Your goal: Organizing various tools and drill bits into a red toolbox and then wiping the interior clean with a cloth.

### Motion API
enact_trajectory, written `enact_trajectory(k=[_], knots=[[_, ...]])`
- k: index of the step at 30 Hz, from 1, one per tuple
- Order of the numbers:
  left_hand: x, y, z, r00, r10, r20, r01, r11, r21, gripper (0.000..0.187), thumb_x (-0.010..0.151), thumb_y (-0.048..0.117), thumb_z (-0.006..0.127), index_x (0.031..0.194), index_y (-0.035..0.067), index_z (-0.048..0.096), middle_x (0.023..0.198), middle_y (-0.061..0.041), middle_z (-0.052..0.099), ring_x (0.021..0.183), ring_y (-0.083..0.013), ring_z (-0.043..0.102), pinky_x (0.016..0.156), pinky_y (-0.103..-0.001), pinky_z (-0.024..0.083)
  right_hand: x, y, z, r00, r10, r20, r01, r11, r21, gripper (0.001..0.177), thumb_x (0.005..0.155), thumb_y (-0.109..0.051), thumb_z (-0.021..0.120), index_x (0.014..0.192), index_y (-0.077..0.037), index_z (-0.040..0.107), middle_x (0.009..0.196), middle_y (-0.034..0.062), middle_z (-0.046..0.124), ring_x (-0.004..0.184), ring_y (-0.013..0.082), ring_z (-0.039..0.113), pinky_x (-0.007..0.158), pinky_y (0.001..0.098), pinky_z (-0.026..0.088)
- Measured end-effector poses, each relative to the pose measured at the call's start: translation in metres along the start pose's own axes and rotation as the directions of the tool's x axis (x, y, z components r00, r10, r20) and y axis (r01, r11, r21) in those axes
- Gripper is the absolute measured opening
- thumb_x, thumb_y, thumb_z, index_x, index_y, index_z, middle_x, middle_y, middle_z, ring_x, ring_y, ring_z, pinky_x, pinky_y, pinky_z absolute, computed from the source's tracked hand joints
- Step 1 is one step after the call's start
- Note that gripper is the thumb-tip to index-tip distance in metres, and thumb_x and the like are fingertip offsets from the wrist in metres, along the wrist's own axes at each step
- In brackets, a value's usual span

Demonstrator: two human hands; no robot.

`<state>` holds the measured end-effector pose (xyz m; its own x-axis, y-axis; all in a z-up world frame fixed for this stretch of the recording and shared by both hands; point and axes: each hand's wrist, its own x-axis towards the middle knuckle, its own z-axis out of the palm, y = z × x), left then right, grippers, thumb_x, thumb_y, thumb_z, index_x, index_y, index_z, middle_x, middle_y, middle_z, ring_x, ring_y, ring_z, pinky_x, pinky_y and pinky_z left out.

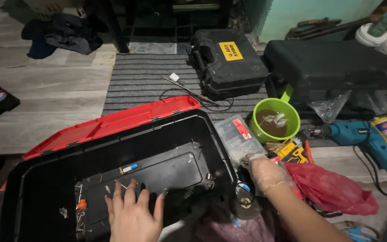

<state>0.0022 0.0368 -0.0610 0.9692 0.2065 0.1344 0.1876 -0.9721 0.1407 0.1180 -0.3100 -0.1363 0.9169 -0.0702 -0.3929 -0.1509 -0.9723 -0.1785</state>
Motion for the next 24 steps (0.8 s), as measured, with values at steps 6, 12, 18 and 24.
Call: enact_trajectory(k=[6,12,18,24], knots=[[-0.011,0.005,-0.010,0.963,-0.039,0.265,0.051,0.998,-0.039,0.054,0.086,0.056,0.061,0.118,0.015,0.075,0.148,-0.013,0.052,0.141,-0.0435,0.035,0.117,-0.067,0.024,0.004,0.001,0.002,0.986,0.135,0.100,-0.165,0.685,0.710,0.029,0.098,-0.031,0.065,0.114,-0.009,0.074,0.097,0.0133,0.073,0.077,0.0249,0.065,0.071,0.0407,0.053],[-0.016,-0.004,-0.013,0.989,0.023,0.144,0.026,0.943,-0.331,0.047,0.084,0.046,0.064,0.106,0.006,0.076,0.132,-0.024,0.061,0.131,-0.0526,0.045,0.103,-0.061,0.035,-0.011,-0.039,-0.045,0.982,0.005,0.190,-0.188,-0.093,0.978,0.023,0.099,-0.030,0.067,0.103,-0.007,0.069,0.078,0.0010,0.058,0.059,0.0117,0.049,0.049,0.0241,0.035],[-0.031,-0.008,-0.013,0.989,0.149,0.021,-0.136,0.945,-0.297,0.047,0.096,0.045,0.061,0.087,-0.001,0.069,0.091,-0.023,0.065,0.100,-0.0453,0.058,0.097,-0.053,0.045,-0.064,-0.117,-0.097,0.913,-0.290,0.288,-0.382,-0.358,0.852,0.021,0.098,-0.033,0.063,0.100,-0.012,0.063,0.080,-0.0008,0.062,0.059,0.0067,0.051,0.046,0.0195,0.036],[-0.044,-0.026,-0.024,0.970,0.033,-0.240,-0.192,0.711,-0.676,0.026,0.095,0.028,0.067,0.095,0.002,0.070,0.112,-0.018,0.070,0.116,-0.0401,0.061,0.102,-0.047,0.048,-0.094,-0.186,-0.065,0.852,-0.444,0.276,-0.387,-0.180,0.904,0.021,0.099,-0.030,0.067,0.105,-0.011,0.065,0.075,-0.0024,0.057,0.054,0.0062,0.046,0.042,0.0212,0.033]])
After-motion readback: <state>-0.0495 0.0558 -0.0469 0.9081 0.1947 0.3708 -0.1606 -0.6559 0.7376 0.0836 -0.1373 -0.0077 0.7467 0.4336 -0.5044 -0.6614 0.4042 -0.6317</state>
